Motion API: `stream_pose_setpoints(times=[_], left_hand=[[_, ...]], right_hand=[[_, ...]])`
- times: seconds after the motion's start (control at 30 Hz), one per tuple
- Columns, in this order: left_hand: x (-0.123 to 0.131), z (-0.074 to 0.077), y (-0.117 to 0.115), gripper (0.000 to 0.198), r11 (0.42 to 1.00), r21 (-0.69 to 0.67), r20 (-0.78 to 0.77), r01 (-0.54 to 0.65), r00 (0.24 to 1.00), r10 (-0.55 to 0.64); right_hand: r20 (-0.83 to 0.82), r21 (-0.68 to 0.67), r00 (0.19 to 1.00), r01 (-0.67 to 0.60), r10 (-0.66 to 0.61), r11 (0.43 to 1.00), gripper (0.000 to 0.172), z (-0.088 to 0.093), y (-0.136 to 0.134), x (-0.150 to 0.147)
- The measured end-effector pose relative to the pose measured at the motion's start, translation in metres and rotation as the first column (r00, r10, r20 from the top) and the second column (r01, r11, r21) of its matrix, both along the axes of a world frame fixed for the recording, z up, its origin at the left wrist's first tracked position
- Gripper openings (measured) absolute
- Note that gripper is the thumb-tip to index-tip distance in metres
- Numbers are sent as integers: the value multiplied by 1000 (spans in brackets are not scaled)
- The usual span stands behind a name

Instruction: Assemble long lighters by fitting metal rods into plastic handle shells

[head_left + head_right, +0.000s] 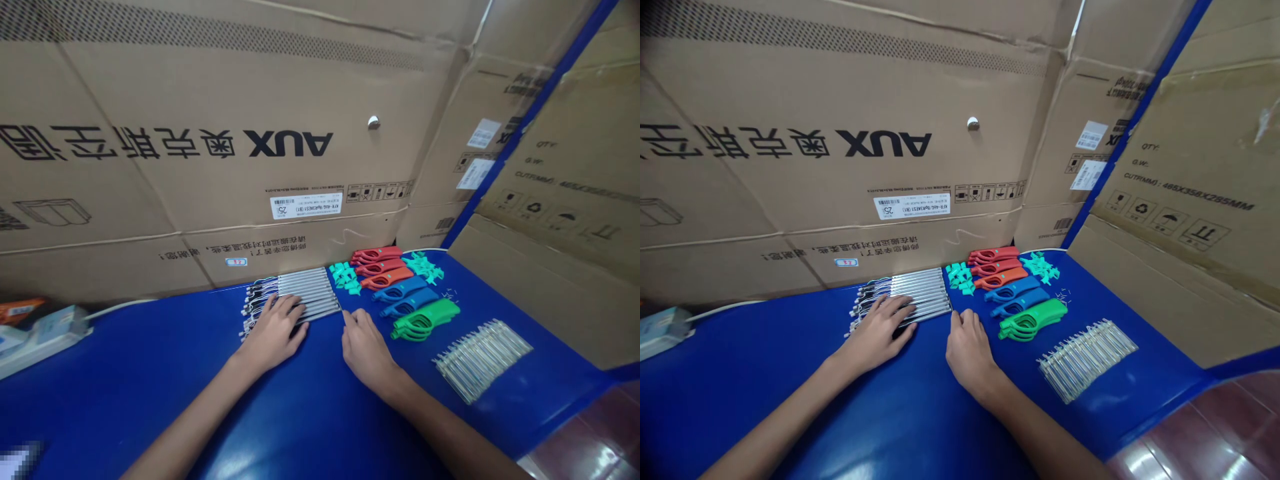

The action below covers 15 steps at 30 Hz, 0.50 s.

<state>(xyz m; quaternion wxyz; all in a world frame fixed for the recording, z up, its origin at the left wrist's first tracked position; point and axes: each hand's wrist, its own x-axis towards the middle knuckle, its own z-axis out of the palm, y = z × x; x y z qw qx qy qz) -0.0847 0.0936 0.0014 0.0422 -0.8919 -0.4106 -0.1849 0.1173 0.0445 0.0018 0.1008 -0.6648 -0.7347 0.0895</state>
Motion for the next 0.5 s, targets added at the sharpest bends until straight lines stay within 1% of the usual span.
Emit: stream_pose_setpoints(times=[0.27, 0.5], left_hand=[[2, -2, 0, 33, 1000, -7, -2, 0, 1000, 0], [2, -4, 1, 33, 1000, 6, -45, -14, 999, 14]], right_hand=[[14, -2, 1000, -7, 7, 1000, 42, 0, 0, -1], [20, -20, 1000, 6, -5, 1000, 43, 2, 0, -1]])
